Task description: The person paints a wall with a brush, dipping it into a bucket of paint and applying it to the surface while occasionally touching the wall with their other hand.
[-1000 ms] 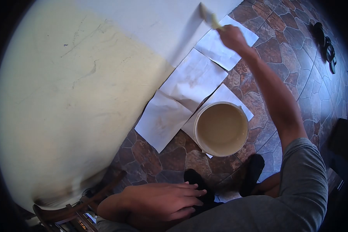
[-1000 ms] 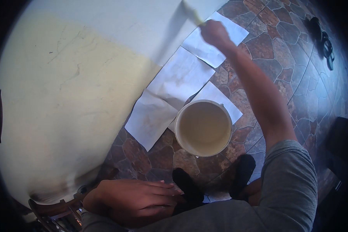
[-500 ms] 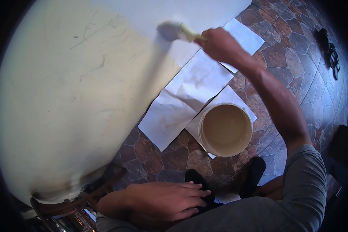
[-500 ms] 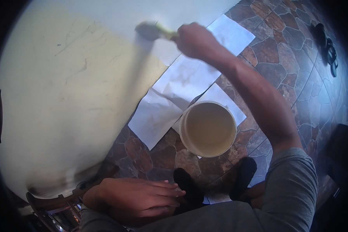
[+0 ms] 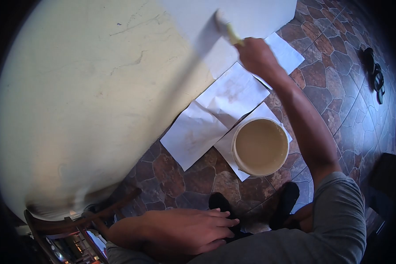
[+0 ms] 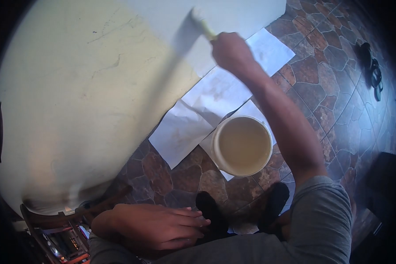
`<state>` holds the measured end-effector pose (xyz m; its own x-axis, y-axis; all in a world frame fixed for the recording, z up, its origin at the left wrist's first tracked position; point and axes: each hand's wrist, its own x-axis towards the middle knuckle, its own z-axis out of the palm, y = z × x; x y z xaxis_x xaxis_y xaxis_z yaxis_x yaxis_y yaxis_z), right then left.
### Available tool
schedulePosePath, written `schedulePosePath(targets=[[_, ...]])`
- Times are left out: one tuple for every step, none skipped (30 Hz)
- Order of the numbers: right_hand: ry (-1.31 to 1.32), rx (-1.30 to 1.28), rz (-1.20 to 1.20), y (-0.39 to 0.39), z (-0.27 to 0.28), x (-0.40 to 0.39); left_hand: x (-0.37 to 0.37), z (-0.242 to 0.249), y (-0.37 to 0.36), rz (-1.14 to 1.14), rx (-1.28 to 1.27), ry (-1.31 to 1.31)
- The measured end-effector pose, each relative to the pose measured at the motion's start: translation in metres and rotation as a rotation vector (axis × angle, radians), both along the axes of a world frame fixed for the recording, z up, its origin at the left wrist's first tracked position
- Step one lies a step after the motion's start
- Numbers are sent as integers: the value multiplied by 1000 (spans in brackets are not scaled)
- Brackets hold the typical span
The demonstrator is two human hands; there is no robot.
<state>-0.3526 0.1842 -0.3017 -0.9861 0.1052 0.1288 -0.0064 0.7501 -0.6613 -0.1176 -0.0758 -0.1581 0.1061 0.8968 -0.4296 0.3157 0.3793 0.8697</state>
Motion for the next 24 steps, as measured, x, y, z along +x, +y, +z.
schedulePosePath(targets=[[39,0,93,-14,-5,-3,0,1,1,-12,3,-2],[25,4,160,-24,9,9,-1,2,3,-40,11,5],[-46,4,197,-33,18,17,-3,4,5,-72,18,13],[-40,29,234,-37,20,25,-3,4,8,-94,15,15],[-33,55,273,-37,20,29,-3,2,11,-83,-32,2],[-27,54,257,-27,19,29,-2,2,13,-67,-79,-8],[-23,58,236,-13,15,27,-2,4,15,-76,-83,-4],[-21,63,219,2,12,23,-2,6,16,-66,-74,12],[-36,60,149,18,11,16,-2,8,16,-50,-63,29],[-13,30,52,31,14,12,-2,9,16,-45,-62,30],[5,0,-47,40,15,8,-3,11,18,-81,-81,34],[2,2,-46,39,14,4,-3,12,20,-120,-99,37],[30,12,-60,34,10,-1,-1,12,23,-125,-99,36],[58,19,-80,26,5,-4,0,11,25,-125,-105,53],[48,-11,-23,8,-3,-6,1,11,27,-128,-114,72],[30,17,35,-11,-3,1,1,9,28,-139,-120,75],[70,5,123,-17,6,14,3,7,28,-93,-92,68],[9,-6,159,-19,12,24,4,6,28,-42,-64,57],[-51,-14,199,-19,18,29,3,8,28,-46,-69,58],[-48,-16,196,-16,22,28,2,9,28,-38,-80,54],[-55,24,208,-11,23,29,1,9,28,-26,-87,47],[-67,65,224,-6,22,31,0,8,27,-20,-86,41],[-33,105,240,2,17,25,1,7,26,-12,-89,44],[-49,117,233,8,17,22,1,7,26,-9,-95,48]])
